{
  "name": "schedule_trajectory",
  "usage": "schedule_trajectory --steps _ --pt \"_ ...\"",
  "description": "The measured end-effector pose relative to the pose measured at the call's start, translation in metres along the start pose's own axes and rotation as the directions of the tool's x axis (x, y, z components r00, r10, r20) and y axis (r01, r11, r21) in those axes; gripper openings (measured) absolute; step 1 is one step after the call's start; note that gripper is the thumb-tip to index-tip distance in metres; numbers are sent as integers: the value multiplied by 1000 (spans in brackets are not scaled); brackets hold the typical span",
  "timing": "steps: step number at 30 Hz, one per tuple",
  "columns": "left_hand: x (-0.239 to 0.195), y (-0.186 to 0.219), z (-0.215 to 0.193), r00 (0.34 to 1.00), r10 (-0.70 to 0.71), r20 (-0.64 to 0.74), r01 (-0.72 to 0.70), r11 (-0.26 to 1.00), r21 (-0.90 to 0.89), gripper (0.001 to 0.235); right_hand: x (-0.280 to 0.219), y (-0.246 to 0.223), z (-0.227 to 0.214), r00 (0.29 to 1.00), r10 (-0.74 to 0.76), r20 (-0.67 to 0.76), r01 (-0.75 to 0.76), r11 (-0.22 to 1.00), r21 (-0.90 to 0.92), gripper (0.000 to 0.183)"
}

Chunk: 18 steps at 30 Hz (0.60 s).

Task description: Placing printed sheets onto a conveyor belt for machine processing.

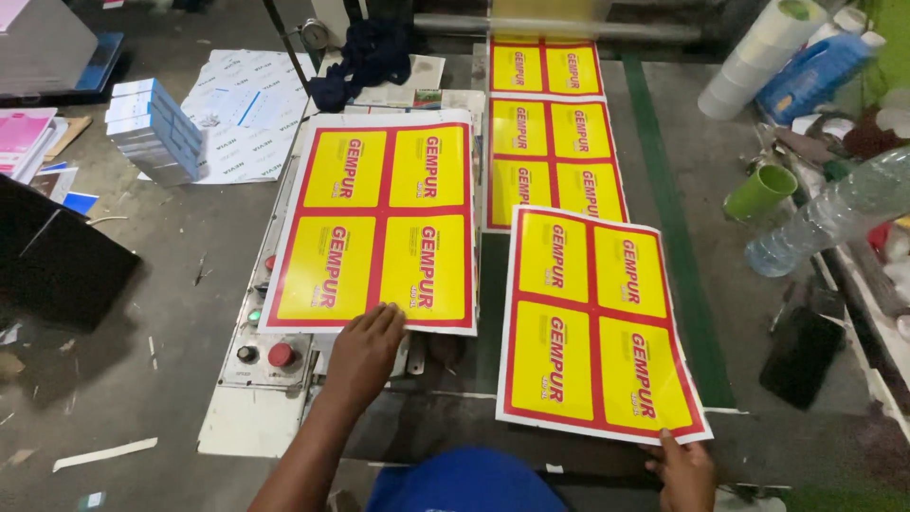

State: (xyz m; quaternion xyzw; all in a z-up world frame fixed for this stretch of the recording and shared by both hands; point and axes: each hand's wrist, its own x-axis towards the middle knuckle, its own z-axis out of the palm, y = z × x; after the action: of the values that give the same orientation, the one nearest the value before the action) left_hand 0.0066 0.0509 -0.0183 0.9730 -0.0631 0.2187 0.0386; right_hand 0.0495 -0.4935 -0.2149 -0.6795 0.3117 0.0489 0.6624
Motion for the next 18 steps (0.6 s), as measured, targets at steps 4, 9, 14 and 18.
schedule_trajectory --steps 4,9,14,18 --pt "10 -4 -18 993 -29 -114 17 994 -104 25 11 23 -12 998 -35 50 35 999 0 28" --pt "22 4 -35 964 -115 -239 75 983 -170 17 13 25 7 998 53 18 -52 996 -67 28" --pt "22 11 -31 946 -166 -280 105 970 -220 15 15 -2 47 991 -73 111 81 994 -73 29" --pt "22 14 -31 942 -157 -296 91 970 -226 14 21 -42 81 985 -111 136 112 994 -4 31"
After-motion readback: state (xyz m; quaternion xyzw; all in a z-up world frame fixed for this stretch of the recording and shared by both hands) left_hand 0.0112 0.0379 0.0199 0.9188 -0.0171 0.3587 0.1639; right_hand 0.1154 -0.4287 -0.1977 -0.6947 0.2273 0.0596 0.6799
